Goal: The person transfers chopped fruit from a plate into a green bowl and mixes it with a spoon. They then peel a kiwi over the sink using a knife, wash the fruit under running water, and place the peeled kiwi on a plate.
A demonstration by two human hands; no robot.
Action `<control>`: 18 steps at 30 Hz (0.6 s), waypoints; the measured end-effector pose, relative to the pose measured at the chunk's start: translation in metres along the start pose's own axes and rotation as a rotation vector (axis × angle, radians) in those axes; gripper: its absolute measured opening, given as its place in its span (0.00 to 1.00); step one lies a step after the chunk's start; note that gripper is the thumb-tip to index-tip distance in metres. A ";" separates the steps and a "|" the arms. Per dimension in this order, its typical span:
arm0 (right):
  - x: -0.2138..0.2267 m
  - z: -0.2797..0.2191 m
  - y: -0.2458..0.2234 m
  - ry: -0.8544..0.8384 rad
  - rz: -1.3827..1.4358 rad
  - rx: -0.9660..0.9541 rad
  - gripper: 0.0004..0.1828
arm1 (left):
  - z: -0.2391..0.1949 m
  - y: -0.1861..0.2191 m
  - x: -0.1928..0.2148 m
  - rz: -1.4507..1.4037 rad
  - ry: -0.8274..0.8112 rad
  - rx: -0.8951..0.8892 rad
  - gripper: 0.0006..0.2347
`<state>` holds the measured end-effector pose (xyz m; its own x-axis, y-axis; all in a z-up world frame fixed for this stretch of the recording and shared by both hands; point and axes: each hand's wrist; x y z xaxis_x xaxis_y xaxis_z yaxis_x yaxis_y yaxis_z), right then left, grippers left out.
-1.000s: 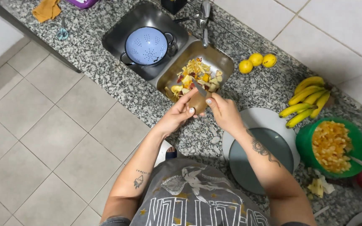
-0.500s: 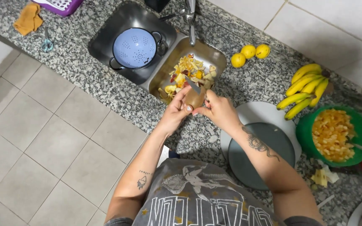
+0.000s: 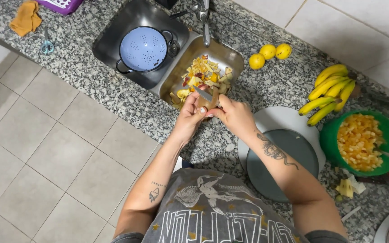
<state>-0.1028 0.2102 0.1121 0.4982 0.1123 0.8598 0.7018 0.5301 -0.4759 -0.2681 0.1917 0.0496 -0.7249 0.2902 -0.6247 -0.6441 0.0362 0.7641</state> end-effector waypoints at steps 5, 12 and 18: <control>-0.010 0.000 0.006 0.061 -0.129 0.066 0.24 | -0.003 -0.008 -0.006 -0.014 0.095 -0.006 0.24; -0.025 -0.001 0.013 0.125 -0.206 0.110 0.23 | -0.004 -0.019 -0.005 0.007 0.216 -0.037 0.22; -0.003 0.002 0.001 0.043 0.192 -0.001 0.20 | -0.002 0.009 -0.005 -0.004 0.078 -0.052 0.21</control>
<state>-0.1049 0.2121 0.1098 0.6444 0.1756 0.7443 0.5923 0.5011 -0.6310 -0.2706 0.1883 0.0588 -0.7377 0.2147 -0.6401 -0.6575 -0.0135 0.7533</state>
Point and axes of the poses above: each hand's wrist, its own z-axis towards the middle knuckle, its own x-axis out of the back of the hand, y = z × x, and after that the axes turned 7 degrees about -y, right-handed
